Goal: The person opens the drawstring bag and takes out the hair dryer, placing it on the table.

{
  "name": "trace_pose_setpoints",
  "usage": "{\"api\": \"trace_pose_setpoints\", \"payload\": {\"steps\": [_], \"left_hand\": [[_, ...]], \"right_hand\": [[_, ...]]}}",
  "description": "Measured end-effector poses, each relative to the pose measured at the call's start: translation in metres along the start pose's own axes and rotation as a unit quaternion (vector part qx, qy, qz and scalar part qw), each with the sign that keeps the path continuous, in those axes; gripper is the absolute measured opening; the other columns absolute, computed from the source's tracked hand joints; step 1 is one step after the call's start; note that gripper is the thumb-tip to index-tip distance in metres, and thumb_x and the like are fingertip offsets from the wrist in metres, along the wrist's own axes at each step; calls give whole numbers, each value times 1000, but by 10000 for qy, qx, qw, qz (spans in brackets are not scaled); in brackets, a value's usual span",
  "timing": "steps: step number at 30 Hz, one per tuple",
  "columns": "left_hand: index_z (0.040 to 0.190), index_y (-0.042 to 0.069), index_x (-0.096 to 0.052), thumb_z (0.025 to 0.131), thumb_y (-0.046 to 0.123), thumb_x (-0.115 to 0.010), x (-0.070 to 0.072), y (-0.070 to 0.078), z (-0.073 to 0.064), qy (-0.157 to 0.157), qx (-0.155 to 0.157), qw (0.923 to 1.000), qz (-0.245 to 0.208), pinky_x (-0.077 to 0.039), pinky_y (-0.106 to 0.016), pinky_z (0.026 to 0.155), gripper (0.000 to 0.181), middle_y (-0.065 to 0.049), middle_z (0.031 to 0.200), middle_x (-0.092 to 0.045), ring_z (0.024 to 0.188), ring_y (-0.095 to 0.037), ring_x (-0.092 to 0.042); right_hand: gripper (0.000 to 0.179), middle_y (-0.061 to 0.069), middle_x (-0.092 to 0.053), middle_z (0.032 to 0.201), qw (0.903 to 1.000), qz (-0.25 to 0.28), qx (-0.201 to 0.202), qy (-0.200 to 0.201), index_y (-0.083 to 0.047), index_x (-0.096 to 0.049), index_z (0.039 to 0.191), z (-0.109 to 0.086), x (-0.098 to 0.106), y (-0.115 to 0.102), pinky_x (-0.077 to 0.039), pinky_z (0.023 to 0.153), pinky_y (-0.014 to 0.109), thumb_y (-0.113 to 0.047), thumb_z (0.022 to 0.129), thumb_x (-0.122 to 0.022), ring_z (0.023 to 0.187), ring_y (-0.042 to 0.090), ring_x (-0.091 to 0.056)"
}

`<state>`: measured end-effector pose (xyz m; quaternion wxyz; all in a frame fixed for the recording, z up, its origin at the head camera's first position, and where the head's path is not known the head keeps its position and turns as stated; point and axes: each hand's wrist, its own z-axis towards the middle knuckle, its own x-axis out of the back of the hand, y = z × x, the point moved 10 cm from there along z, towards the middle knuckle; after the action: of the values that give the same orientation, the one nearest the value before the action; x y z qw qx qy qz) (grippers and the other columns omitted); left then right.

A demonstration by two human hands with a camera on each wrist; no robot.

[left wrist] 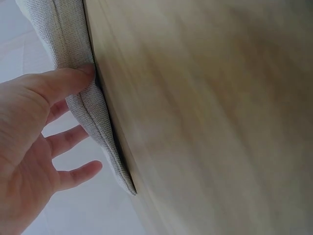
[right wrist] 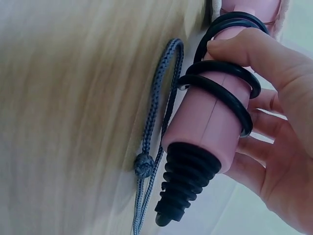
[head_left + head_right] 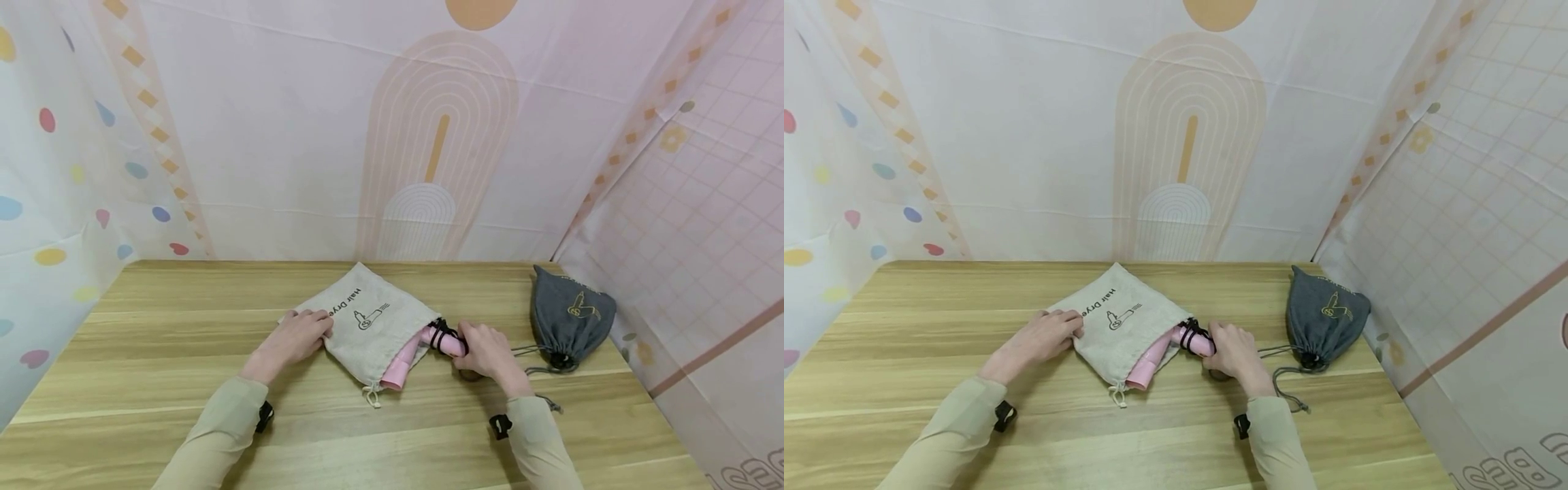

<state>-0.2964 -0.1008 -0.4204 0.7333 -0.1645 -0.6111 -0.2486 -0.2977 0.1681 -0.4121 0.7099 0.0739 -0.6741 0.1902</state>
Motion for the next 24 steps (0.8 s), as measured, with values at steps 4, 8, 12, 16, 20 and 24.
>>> {"api": "trace_pose_setpoints", "payload": {"steps": [4, 8, 12, 16, 20, 24], "left_hand": [[86, 15, -61, 80, 5, -68, -1, -3, 1, -59, 20, 10000, -63, -48, -56, 80, 13, -3, 98, -64, 92, -28, -62], [87, 15, -62, 80, 4, -68, -2, -8, 1, -61, 33, 9999, -80, -48, -59, 83, 14, -3, 97, -63, 92, -28, -62], [86, 15, -61, 80, 3, -68, 0, -11, 1, 8, 42, 9999, -108, -48, -59, 82, 14, -3, 94, -63, 91, -28, -62], [86, 15, -60, 81, 3, -67, 1, -14, 2, 43, 34, 9999, -135, -48, -60, 80, 14, -2, 92, -63, 89, -28, -63], [85, 15, -60, 81, 3, -68, 0, -17, 4, 26, 16, 9999, -165, -48, -56, 76, 15, -1, 91, -63, 87, -26, -63], [84, 16, -60, 79, 2, -68, -1, -19, 5, 33, 5, 9998, -217, -48, -54, 74, 16, 0, 89, -63, 85, -24, -63]], "right_hand": [[34, 0, -57, 70, 9999, 39, 131, 42, -13, -52, 82, -1, 1, -1, -37, 51, 29, -23, 66, -81, 58, 14, -46], [33, 0, -56, 69, 9998, 29, 193, 24, -13, -52, 82, -1, 3, -1, -36, 50, 29, -21, 65, -80, 58, 14, -46], [34, -1, -60, 74, 9998, 44, 208, 20, -14, -58, 89, -1, 5, -1, -39, 52, 29, -22, 65, -80, 60, 13, -49], [35, 1, -66, 83, 9996, 48, 267, 26, -14, -62, 95, -1, 4, -2, -44, 55, 32, -22, 66, -81, 65, 13, -54], [32, 2, -67, 88, 9992, 13, 382, 72, -14, -64, 94, -2, 4, -3, -46, 56, 32, -21, 67, -79, 68, 15, -57], [31, 2, -68, 89, 9987, 11, 478, 170, -13, -65, 95, -4, 6, -2, -46, 55, 32, -19, 68, -78, 68, 16, -59]]}}
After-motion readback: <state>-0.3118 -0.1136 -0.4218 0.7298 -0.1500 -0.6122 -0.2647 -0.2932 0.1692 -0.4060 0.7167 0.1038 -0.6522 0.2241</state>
